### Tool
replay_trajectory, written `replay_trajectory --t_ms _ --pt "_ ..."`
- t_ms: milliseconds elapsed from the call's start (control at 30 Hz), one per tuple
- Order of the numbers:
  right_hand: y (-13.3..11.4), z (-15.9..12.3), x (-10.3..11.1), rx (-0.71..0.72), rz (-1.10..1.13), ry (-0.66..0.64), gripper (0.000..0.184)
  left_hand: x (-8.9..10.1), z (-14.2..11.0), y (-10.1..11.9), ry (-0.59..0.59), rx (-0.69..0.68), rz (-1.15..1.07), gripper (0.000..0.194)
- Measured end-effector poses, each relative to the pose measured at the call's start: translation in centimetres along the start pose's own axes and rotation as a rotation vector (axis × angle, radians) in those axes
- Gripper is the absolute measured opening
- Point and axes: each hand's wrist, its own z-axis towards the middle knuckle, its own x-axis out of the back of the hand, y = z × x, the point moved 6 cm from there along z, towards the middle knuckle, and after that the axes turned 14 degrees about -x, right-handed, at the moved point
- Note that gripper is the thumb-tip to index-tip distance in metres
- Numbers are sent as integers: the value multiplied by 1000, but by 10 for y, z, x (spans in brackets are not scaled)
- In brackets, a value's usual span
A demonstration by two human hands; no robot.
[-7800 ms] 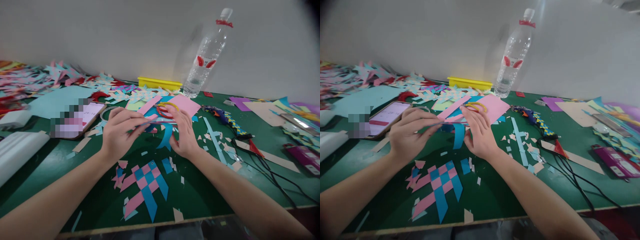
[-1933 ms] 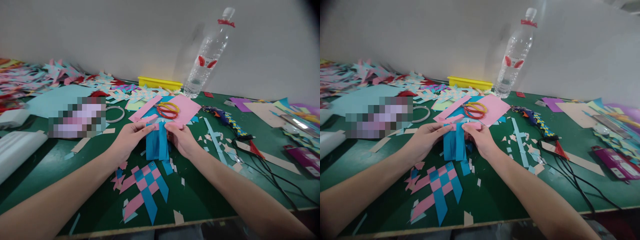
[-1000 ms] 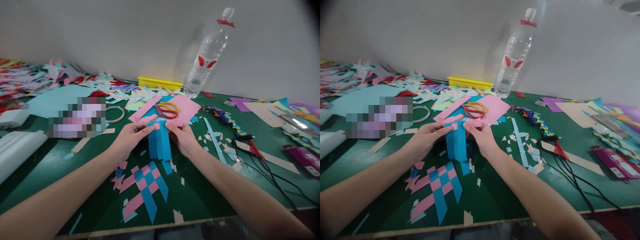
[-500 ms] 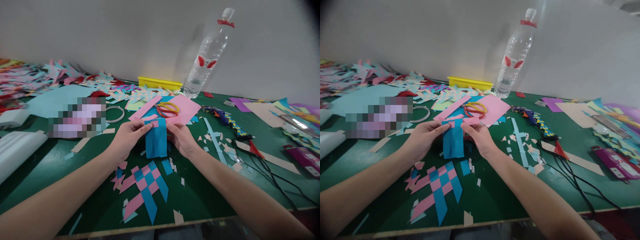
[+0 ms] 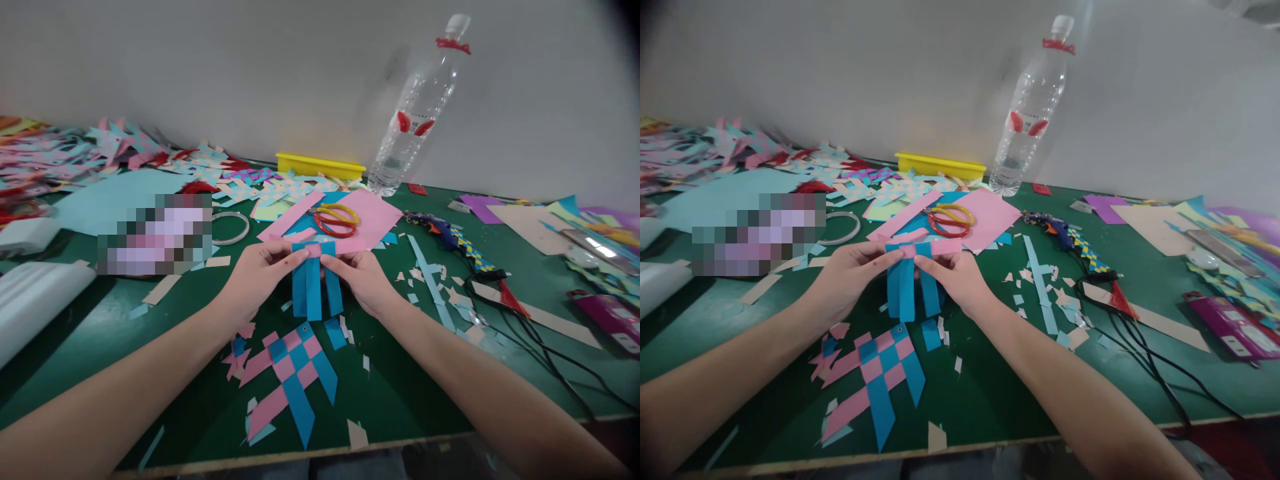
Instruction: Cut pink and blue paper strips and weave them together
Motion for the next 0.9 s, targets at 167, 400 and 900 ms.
replay_trajectory --t_ms 167,400,900 --pt "-1 0 0 2 -45 10 26 1 1 0 3 -26 10 30" --pt "0 0 1 -3 -75 25 29 -2 1 3 -33 -7 -39 40" --pt "-1 -1 0 -8 -39 15 30 2 -1 9 -30 -139 159 43"
